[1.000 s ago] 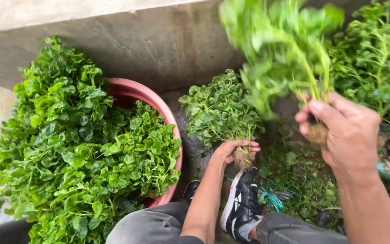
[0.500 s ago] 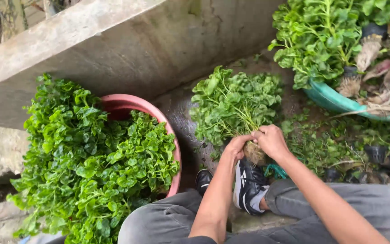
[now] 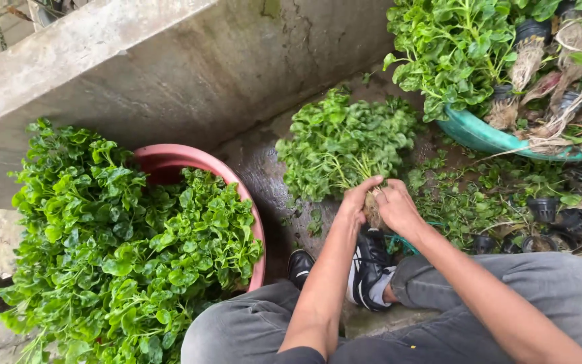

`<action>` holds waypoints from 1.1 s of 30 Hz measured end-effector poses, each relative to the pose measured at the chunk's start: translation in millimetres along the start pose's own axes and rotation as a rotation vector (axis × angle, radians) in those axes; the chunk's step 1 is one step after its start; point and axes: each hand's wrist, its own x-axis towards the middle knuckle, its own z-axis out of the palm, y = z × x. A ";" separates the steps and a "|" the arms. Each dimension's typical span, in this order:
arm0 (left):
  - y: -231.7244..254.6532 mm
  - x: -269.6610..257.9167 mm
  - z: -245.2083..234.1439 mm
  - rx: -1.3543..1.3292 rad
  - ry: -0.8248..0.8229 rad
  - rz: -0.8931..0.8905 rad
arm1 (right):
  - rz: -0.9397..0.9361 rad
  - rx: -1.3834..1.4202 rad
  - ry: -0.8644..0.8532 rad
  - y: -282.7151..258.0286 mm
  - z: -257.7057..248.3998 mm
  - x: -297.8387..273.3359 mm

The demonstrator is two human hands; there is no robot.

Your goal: The recorder is cleaning, sorting, and removing roots from bundles of green leafy vegetables (likely water spinach) at an outdoor washing station.

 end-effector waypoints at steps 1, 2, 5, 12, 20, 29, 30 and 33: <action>2.5 5.0 0.1 -0.008 -0.036 -0.005 | -0.139 0.030 0.075 -12.4 -9.5 -5.8; 13.3 6.2 7.0 -0.004 -0.044 0.004 | -0.146 0.027 0.085 -45.7 -37.3 -11.7; 38.5 10.6 18.9 -0.344 -0.194 -0.085 | -0.114 0.117 0.219 -115.8 -103.3 -23.7; 71.6 -57.3 57.7 0.256 -0.215 0.486 | 0.297 0.595 0.145 -92.0 -147.1 45.6; 34.2 -90.9 43.6 1.204 -0.099 1.282 | -0.363 0.542 0.187 -66.4 -129.4 7.6; 66.0 -68.2 71.0 1.380 -0.152 1.411 | -0.465 -0.183 0.607 24.5 -47.3 13.9; 73.0 -68.5 74.4 1.370 -0.154 1.400 | -0.461 -0.156 0.591 35.0 -44.3 24.5; 108.8 -70.8 82.3 1.326 -0.130 1.398 | -0.490 -0.077 0.545 38.7 -50.3 66.6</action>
